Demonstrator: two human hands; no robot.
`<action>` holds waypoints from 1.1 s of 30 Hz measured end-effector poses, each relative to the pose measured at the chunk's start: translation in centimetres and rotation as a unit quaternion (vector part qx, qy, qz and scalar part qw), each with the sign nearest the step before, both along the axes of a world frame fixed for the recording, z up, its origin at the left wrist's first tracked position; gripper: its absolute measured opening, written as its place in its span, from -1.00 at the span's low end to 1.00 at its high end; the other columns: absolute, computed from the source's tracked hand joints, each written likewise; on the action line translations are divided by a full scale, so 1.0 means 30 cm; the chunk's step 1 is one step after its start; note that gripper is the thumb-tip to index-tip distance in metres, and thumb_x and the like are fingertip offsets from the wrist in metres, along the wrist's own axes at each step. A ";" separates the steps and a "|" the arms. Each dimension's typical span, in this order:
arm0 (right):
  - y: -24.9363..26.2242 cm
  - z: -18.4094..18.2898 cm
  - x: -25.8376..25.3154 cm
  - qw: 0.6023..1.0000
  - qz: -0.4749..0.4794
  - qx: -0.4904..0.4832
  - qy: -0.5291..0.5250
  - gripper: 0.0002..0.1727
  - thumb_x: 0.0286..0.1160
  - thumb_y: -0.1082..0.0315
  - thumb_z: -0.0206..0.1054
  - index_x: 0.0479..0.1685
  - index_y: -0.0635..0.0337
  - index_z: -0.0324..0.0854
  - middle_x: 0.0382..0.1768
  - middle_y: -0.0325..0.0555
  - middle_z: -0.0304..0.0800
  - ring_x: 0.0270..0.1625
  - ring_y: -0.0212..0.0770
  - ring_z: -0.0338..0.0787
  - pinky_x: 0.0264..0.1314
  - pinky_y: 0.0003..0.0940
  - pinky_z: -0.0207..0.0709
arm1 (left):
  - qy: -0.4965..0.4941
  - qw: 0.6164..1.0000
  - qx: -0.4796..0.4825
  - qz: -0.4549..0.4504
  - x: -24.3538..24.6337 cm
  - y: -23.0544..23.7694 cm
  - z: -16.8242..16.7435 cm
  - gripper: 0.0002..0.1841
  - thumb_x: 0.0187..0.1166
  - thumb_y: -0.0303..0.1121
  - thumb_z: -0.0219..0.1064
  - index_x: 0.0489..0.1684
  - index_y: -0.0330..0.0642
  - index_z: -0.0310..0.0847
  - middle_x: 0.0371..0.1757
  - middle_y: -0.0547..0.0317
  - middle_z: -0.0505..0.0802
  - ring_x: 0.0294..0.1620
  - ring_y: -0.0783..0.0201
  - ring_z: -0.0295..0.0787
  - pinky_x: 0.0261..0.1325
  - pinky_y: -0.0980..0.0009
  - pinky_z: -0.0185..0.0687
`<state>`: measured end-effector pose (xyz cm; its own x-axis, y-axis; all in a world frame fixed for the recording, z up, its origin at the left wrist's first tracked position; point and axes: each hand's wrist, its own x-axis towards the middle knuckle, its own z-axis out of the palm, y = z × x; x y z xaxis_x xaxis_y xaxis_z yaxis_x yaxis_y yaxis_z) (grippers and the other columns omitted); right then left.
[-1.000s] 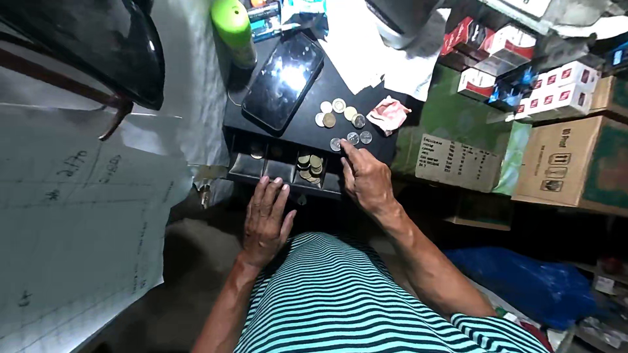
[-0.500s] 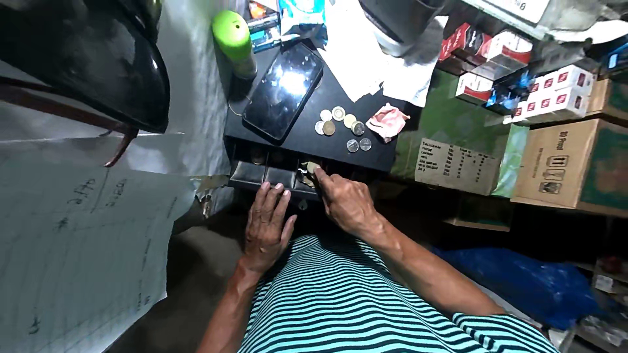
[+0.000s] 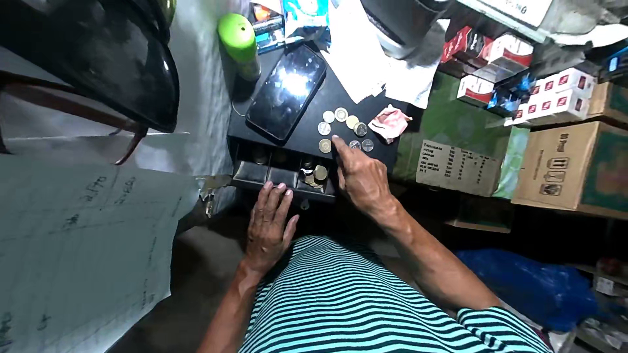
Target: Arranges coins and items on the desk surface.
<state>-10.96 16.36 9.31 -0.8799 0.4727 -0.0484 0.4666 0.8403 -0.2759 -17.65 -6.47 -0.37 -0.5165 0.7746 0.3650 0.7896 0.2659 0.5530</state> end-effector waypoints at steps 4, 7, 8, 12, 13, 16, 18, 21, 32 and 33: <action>-0.021 0.005 0.010 0.999 0.033 0.003 -0.012 -0.47 0.54 0.46 0.28 0.56 0.18 0.57 -0.27 0.18 0.77 -0.34 0.15 0.81 -0.41 0.02 0.64 | -0.007 1.000 -0.004 -0.004 -0.008 0.006 0.007 -0.44 0.65 -0.20 0.33 0.60 -0.24 0.49 0.72 -0.12 0.47 0.84 -0.12 0.13 0.82 0.02 0.13; -0.042 0.020 0.021 0.997 0.073 -0.004 0.002 -0.48 0.48 0.45 0.32 0.49 0.10 0.65 -0.32 0.12 0.75 -0.41 0.10 0.79 -0.49 -0.04 0.60 | -0.007 1.000 -0.003 -0.001 -0.011 0.012 0.008 -0.45 0.65 -0.19 0.33 0.59 -0.24 0.50 0.71 -0.13 0.49 0.83 -0.13 0.15 0.81 0.01 0.15; -0.031 0.025 0.004 0.998 0.066 -0.005 0.005 -0.48 0.51 0.46 0.29 0.51 0.14 0.63 -0.31 0.15 0.77 -0.40 0.13 0.80 -0.47 0.00 0.62 | -0.006 1.000 -0.002 -0.001 -0.010 0.012 0.007 -0.45 0.65 -0.19 0.34 0.60 -0.24 0.50 0.71 -0.13 0.48 0.84 -0.13 0.15 0.81 0.02 0.15; 0.024 0.024 -0.105 0.998 0.009 0.019 -0.051 -0.45 0.59 0.45 0.15 0.62 0.12 0.51 -0.23 0.19 0.81 -0.31 0.20 0.83 -0.36 0.07 0.60 | -0.001 1.000 0.001 -0.004 -0.013 0.012 0.003 -0.43 0.64 -0.20 0.34 0.62 -0.23 0.47 0.72 -0.14 0.46 0.84 -0.12 0.13 0.83 0.02 0.12; 0.014 0.028 -0.108 0.998 0.014 0.017 -0.060 -0.43 0.57 0.45 0.17 0.64 0.13 0.50 -0.23 0.19 0.81 -0.32 0.20 0.83 -0.35 0.07 0.60 | 0.001 1.000 0.002 -0.006 -0.017 0.011 0.002 -0.43 0.64 -0.21 0.34 0.62 -0.23 0.47 0.72 -0.14 0.46 0.84 -0.12 0.13 0.83 0.02 0.12; -0.065 0.028 -0.027 0.997 0.067 -0.016 -0.022 -0.47 0.51 0.43 0.31 0.54 0.15 0.59 -0.32 0.12 0.76 -0.41 0.12 0.79 -0.46 0.01 0.62 | -0.011 1.000 0.001 -0.005 -0.016 0.012 0.004 -0.43 0.64 -0.20 0.34 0.63 -0.21 0.47 0.72 -0.13 0.47 0.84 -0.13 0.14 0.82 0.00 0.12; -0.082 0.023 0.009 0.996 0.088 -0.031 0.008 -0.51 0.45 0.45 0.35 0.43 0.14 0.67 -0.33 0.09 0.78 -0.42 0.08 0.81 -0.48 -0.02 0.64 | -0.014 1.000 0.003 -0.003 -0.017 0.017 0.003 -0.43 0.64 -0.20 0.34 0.62 -0.21 0.47 0.72 -0.14 0.47 0.84 -0.13 0.14 0.81 -0.01 0.13; -0.018 0.041 -0.051 0.999 0.049 -0.006 0.016 -0.47 0.50 0.47 0.26 0.52 0.20 0.61 -0.29 0.16 0.82 -0.38 0.16 0.84 -0.45 0.06 0.64 | -0.014 1.000 0.000 -0.004 -0.013 0.016 0.006 -0.42 0.64 -0.20 0.35 0.64 -0.22 0.46 0.74 -0.13 0.44 0.85 -0.12 0.11 0.83 0.01 0.11; -0.029 0.023 0.088 0.998 0.021 0.009 -0.052 -0.33 0.53 0.46 0.31 0.73 0.10 0.39 -0.34 0.16 0.76 -0.44 0.15 0.78 -0.50 0.00 0.58 | -0.015 1.000 0.006 -0.007 -0.017 0.018 0.002 -0.43 0.65 -0.19 0.34 0.63 -0.22 0.45 0.74 -0.11 0.43 0.86 -0.11 0.09 0.84 0.03 0.07; -0.032 0.016 0.114 0.999 0.008 0.007 -0.050 -0.31 0.52 0.47 0.31 0.74 0.09 0.39 -0.35 0.15 0.75 -0.44 0.15 0.78 -0.50 0.00 0.58 | -0.016 1.000 0.009 -0.007 -0.016 0.017 0.000 -0.42 0.65 -0.19 0.35 0.63 -0.22 0.45 0.74 -0.11 0.43 0.86 -0.11 0.08 0.84 0.03 0.07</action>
